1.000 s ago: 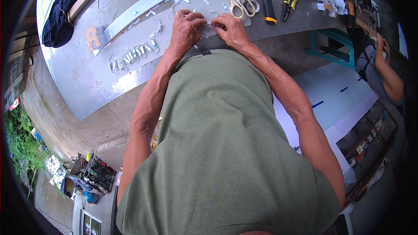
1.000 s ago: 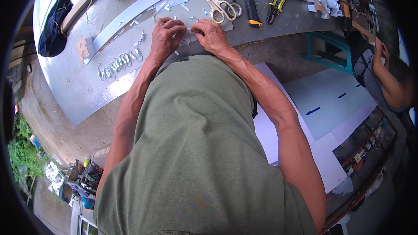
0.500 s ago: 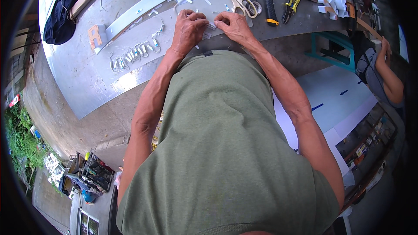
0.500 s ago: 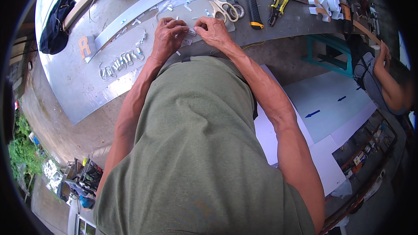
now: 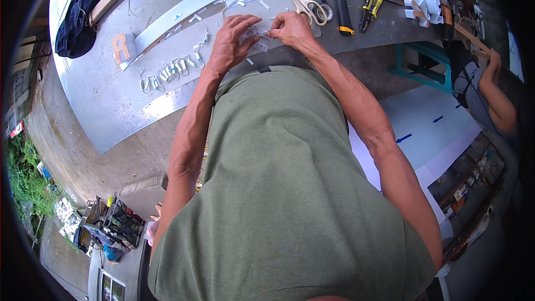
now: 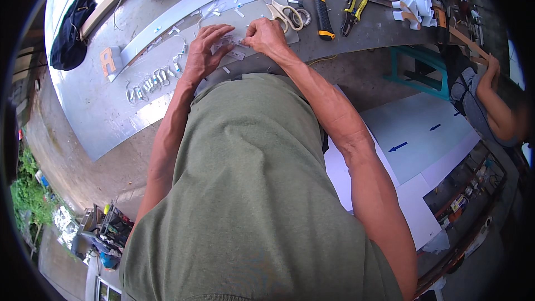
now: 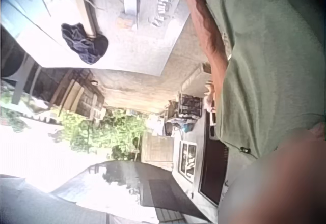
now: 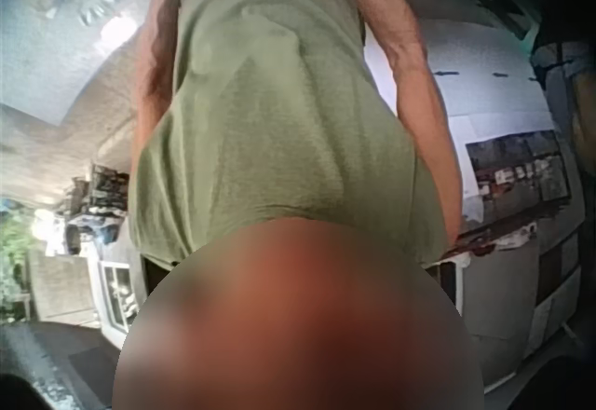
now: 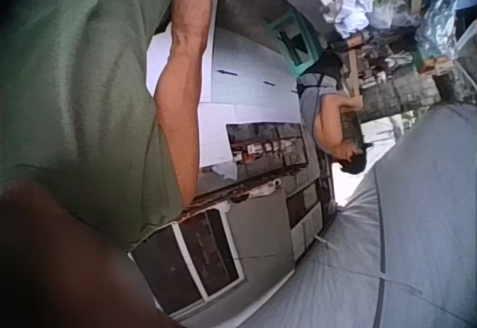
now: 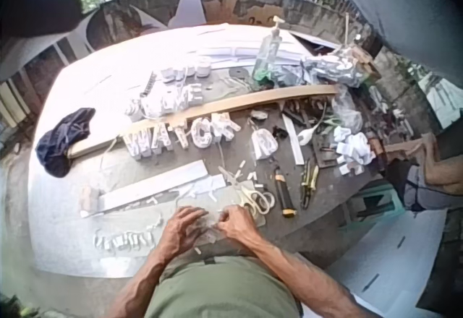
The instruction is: Connecting LED components and applying adhesive tape to dimensional lettering for sign assembly.
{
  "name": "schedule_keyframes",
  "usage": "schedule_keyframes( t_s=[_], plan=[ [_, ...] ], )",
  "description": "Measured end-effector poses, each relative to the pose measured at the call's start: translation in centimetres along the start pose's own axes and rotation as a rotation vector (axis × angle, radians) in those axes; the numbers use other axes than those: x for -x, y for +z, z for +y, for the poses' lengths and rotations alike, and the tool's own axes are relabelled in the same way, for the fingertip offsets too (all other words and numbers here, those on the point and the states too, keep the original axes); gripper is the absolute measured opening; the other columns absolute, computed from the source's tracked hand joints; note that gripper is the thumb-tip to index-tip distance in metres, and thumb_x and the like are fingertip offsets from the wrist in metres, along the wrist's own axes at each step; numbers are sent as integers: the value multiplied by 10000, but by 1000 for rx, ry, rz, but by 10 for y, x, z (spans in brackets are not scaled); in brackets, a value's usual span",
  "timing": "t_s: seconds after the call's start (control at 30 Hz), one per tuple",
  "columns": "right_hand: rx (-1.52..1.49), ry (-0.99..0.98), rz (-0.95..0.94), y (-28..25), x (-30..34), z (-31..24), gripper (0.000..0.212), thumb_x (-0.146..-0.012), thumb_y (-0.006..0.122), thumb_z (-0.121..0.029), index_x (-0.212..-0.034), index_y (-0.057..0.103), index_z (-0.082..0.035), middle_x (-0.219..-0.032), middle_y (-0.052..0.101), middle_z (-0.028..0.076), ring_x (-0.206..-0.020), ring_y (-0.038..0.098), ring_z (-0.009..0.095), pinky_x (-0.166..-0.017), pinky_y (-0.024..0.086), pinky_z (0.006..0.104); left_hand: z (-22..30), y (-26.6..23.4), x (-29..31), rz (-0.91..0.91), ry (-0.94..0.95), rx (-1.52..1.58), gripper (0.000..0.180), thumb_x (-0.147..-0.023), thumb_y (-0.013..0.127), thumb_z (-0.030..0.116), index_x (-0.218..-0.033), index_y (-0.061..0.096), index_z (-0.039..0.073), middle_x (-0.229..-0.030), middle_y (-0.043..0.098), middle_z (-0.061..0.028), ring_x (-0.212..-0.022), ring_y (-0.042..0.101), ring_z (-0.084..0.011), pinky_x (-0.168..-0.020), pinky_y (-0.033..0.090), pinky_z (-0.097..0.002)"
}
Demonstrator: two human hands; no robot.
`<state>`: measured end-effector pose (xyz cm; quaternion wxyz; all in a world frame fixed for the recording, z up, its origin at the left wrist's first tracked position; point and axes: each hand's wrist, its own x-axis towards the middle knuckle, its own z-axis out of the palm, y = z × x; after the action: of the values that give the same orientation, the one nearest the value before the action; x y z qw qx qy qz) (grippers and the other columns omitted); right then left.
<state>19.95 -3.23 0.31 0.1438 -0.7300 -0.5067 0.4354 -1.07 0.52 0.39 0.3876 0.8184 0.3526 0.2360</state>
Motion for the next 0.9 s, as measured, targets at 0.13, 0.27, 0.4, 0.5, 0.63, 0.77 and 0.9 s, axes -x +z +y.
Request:
schedule_keyframes(
  t_s=[0.13, 0.27, 0.4, 0.5, 0.63, 0.77, 0.9],
  plan=[
    [-6, -7, -35, -3, -2, -1, 241, -718, 858, -242, -820, 761, -47, -744, 736, 103, -714, 714, 224, -702, 556, 357, -1, -2, 16, 195, -41, 9, 471, -798, 758, 31, -1254, 676, 115, -1231, 688, -91, -1172, 601, -313, -1022, 481, -396],
    [-41, -67, -74, -4, -1, -1, 259, -741, 850, -249, -825, 743, -29, -703, 712, 93, -679, 694, 200, -665, 540, 343, -1, 1, 27, 230, -25, -154, 417, -781, 722, -2, -1187, 688, 90, -1194, 675, -90, -1122, 584, -326, -1001, 467, -415],
    [-3, -124, -37, -2, 7, -6, 257, -775, 829, -232, -857, 721, -14, -715, 707, 108, -686, 691, 206, -646, 530, 350, 2, 3, 29, 215, -10, -162, 419, -776, 725, 5, -1183, 684, 95, -1170, 671, -59, -1112, 564, -316, -972, 468, -411],
    [-13, -173, -32, -3, 13, -3, 280, -778, 825, -231, -916, 708, -17, -805, 704, 124, -739, 687, 247, -687, 530, 378, 6, 0, 25, 244, -57, -239, 438, -785, 716, 3, -1211, 666, 92, -1186, 664, -79, -1137, 549, -319, -980, 458, -415],
    [229, -425, 47, -2, 25, -4, 330, -817, 783, -211, -1074, 672, -36, -956, 632, 115, -802, 642, 259, -744, 525, 388, 1, -5, 30, 417, -341, -136, 395, -829, 692, 33, -1220, 643, 35, -1057, 690, -153, -970, 652, -308, -845, 524, -403],
    [330, -509, 116, 11, 28, -7, 356, -782, 773, -166, -1095, 629, -75, -1043, 583, 126, -1043, 614, 336, -864, 522, 461, 6, -8, 30, 244, -683, 107, 305, -913, 669, 114, -1171, 655, -48, -895, 735, -165, -757, 730, -230, -692, 582, -341],
    [270, -419, 100, 19, 20, -3, 363, -765, 758, -148, -1098, 638, -66, -1038, 599, 141, -1007, 625, 353, -861, 526, 451, 17, -10, 28, 110, -913, 537, 351, -963, 679, 195, -1167, 648, -89, -972, 739, -160, -816, 739, -178, -686, 609, -283]
  ],
)
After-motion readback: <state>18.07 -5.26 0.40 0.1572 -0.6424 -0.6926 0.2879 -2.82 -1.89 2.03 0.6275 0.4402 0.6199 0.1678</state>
